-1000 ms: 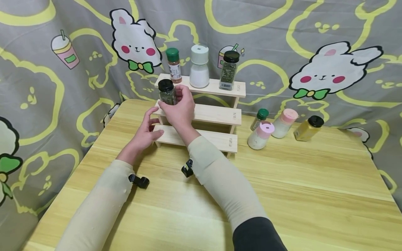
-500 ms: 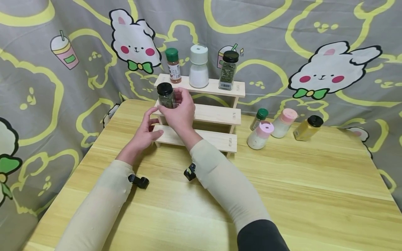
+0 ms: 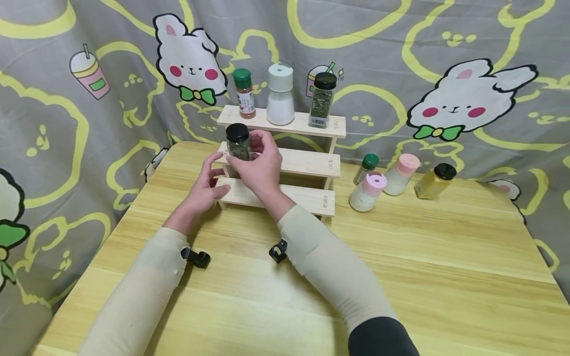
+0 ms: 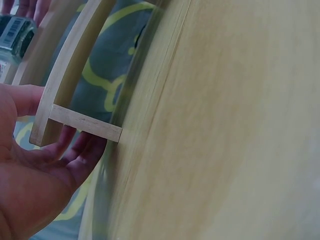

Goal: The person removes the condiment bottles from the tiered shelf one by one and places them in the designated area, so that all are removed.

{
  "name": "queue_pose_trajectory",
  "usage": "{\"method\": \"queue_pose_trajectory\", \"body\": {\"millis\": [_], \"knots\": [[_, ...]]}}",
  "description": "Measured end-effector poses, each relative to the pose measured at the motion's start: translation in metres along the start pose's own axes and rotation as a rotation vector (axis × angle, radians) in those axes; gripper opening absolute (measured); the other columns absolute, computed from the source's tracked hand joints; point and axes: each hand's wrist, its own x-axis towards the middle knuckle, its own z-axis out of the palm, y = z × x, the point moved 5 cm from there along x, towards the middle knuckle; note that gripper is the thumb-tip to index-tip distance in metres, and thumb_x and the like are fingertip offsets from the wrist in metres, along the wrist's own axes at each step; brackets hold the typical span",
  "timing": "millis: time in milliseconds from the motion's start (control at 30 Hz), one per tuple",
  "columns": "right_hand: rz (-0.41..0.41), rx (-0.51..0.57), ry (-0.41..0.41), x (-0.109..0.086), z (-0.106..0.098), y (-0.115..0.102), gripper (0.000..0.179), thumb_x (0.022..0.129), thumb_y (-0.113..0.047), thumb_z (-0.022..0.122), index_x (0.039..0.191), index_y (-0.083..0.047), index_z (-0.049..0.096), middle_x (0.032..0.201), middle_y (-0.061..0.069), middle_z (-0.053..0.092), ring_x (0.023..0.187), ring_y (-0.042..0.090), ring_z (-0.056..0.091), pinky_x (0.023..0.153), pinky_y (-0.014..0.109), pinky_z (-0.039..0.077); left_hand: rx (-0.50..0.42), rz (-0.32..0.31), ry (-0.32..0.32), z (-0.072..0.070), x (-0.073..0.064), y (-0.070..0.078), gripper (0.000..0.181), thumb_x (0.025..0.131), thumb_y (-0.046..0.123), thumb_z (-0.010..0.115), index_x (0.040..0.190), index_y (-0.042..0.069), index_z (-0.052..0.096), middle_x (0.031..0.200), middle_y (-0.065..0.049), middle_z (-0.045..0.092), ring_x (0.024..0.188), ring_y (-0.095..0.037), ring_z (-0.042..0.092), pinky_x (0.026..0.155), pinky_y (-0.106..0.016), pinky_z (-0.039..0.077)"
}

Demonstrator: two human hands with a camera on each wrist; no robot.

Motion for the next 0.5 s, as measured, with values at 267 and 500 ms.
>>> {"method": "queue_pose_trajectory", "body": {"millis": [267,500], "knots": [[-0.006,0.005,0.002,-0.007,-0.012,-0.004,0.062,0.068,-0.008,0.092,0.119,-0.009,0.057,0.107,0.005,0.061,0.101,0.017,0.059,0.087,0.03,0.051,-0.033,0.005,0.005,-0.002,0.009,-0.024,0.086,0.091,-0.013,0.057,0.156,0.029,0.023,0.137,-0.027,0.042,0.116,-0.041,0.049,0.083,-0.038,0.046],[-0.014,-0.01,0.002,-0.013,-0.024,-0.009,0.063,0.068,-0.007,0.092,0.12,-0.009,0.057,0.108,0.005,0.06,0.101,0.017,0.059,0.087,0.03,0.051,-0.005,0.031,0.016,-0.003,0.011,-0.029,0.085,0.091,-0.012,0.058,0.155,0.034,0.026,0.134,-0.024,0.044,0.114,-0.038,0.049,0.081,-0.039,0.045]]}}
